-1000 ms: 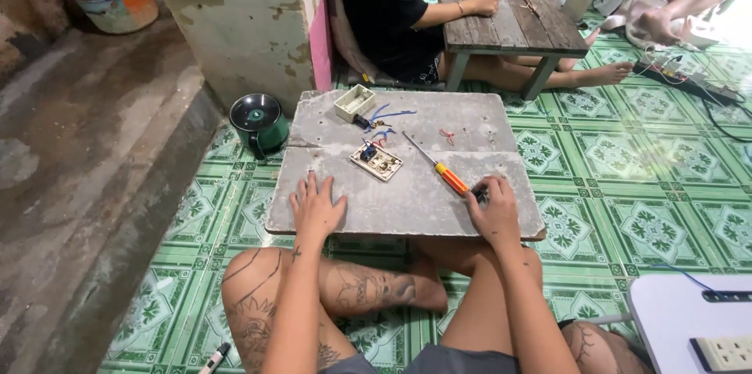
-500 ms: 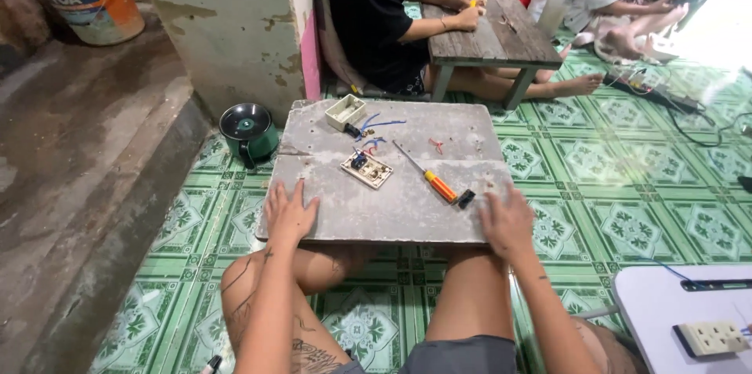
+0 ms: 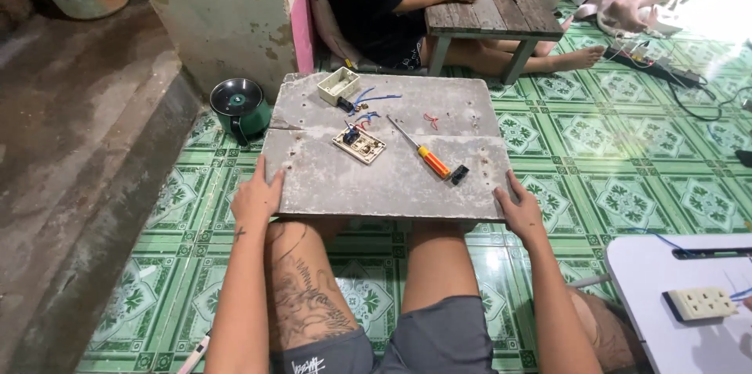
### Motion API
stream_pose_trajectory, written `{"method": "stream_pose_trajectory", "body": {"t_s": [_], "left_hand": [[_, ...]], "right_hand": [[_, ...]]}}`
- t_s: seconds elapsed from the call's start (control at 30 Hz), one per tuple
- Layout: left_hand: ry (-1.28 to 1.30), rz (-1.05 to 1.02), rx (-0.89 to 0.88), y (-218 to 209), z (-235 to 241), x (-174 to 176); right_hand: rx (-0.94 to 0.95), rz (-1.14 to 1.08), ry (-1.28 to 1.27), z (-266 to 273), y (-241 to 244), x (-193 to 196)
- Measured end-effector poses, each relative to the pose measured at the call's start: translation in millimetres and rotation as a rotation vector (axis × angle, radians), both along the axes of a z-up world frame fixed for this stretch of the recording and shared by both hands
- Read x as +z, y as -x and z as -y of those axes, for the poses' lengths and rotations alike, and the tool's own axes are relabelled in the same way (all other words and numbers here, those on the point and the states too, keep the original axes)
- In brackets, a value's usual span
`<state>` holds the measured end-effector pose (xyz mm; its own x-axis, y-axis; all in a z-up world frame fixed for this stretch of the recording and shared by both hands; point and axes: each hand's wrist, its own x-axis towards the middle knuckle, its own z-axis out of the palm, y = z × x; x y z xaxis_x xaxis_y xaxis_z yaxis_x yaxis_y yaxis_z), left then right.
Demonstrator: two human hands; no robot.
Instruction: The person sits on the floor and uses a screwdriver to connect wires to a small electrical component. They manipulate the wires and tighten screws on the component, occasionally picking up and inspecting a black plastic piece before continuing the assembly.
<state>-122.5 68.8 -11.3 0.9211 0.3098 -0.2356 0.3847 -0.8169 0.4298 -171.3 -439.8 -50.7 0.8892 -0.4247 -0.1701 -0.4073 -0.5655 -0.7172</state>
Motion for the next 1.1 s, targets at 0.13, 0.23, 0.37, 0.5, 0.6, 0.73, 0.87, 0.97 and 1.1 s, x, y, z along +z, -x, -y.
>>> {"method": "stream_pose_trajectory", "body": {"t_s": [0.13, 0.23, 0.37, 0.5, 0.6, 0.73, 0.87, 0.97, 1.1], "left_hand": [[-0.026, -0.01, 0.0, 13.3, 0.8, 4.8], [-0.025, -0.022, -0.007, 31.7, 2.5, 14.2], [-0.016, -0.043, -0.007, 56.6, -1.4, 24.9], [0.002, -0.108, -0.034, 92.8, 2.2, 53.4], [-0.036, -0.117, -0.07, 97.6, -10.6, 32.6], [-0.058, -0.153, -0.067, 126.1, -11.2, 40.1], [-0.09, -0.205, -0.049, 155.7, -13.6, 40.3], [-0.087, -0.207, -0.041, 175.8, -15.7, 40.4], [-0.088, -0.295, -0.027, 199.1, -15.2, 42.0]], "right_hand": [[-0.016, 0.071, -0.061, 3.9, 14.3, -11.3], [0.029, 0.084, -0.043, -14.7, 46.1, 11.2], [0.007, 0.019, -0.017, -23.2, 77.3, 20.3], [-0.014, -0.036, -0.04, -29.2, 117.5, 24.3], [0.012, -0.027, -0.138, -38.6, 145.4, 36.0], [-0.015, 0.015, -0.176, -43.5, 174.1, 40.7], [-0.046, -0.086, -0.202, -48.5, 204.0, 46.0], [-0.066, -0.169, -0.177, -50.3, 218.2, 55.7], [-0.076, -0.269, -0.173, -47.6, 239.8, 62.1]]}}
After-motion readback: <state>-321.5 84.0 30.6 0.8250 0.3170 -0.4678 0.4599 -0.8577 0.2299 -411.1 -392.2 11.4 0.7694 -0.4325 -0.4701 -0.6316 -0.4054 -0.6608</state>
